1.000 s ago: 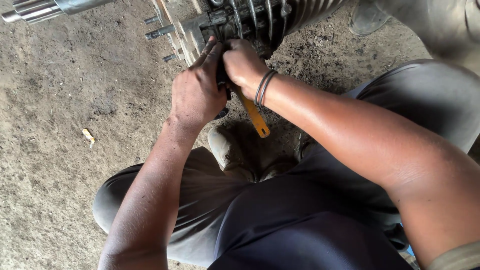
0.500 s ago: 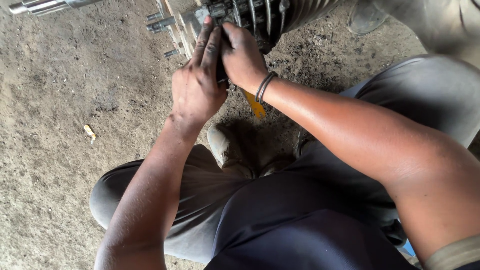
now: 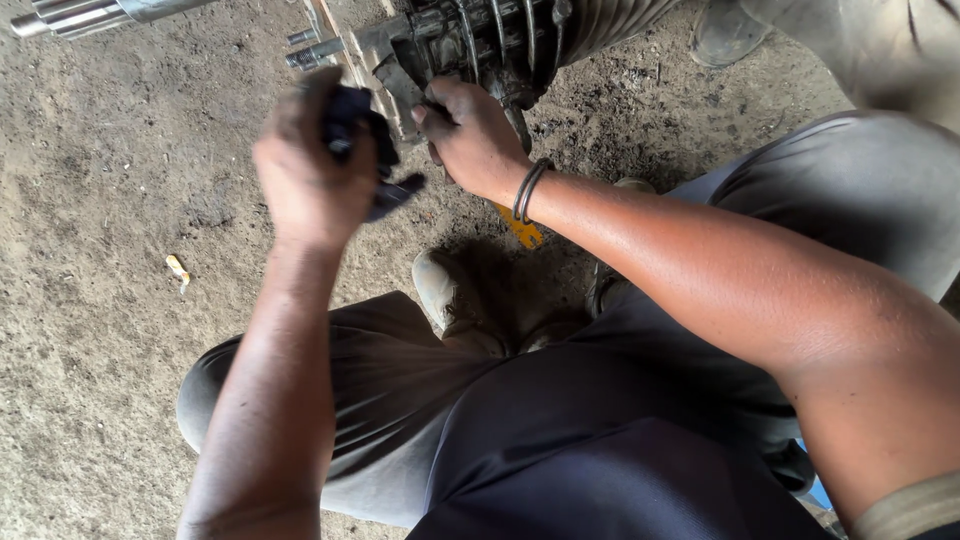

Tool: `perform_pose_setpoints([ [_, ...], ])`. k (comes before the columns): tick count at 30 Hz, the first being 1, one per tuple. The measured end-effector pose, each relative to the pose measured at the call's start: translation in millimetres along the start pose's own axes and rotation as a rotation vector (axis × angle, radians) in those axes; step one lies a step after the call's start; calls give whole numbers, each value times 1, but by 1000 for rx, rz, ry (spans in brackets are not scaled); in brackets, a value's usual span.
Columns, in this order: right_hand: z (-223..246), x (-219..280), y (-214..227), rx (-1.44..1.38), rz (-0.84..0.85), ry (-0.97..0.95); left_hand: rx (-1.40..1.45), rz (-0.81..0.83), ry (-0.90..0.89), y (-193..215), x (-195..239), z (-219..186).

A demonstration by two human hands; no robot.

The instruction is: The person sits on the ground and uses a scraper and a cloth to clean a mechanical component, likely an engine part. They repeatedly scrape and wipe the surface to remove grime.

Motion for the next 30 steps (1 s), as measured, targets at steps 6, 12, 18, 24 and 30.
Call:
perform_pose_setpoints([
  [6,2,4,-7,-202,38,-75,-24,-27,199,19,1,22],
  [12,7,17,-15,-23,158,90,-26,71,23,7,-1,11],
  [18,23,23,-14,-4,151,229,271,262,275,7,-7,9],
  [24,39,23,-11,-17,84,265,240,115,271,1,-3,22],
  [30,30,19,-4,-161,120,130,-106,-173,162,2,7,89],
])
Point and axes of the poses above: each hand's wrist, its own x-axis away from the middle knuckle, its own y-axis out of the back of the hand, z = x × y, the point moved 1 cm from there along -x, towards the middle knuckle, and after that the axes turned 12 degrees about -x, right-handed, at the moved point
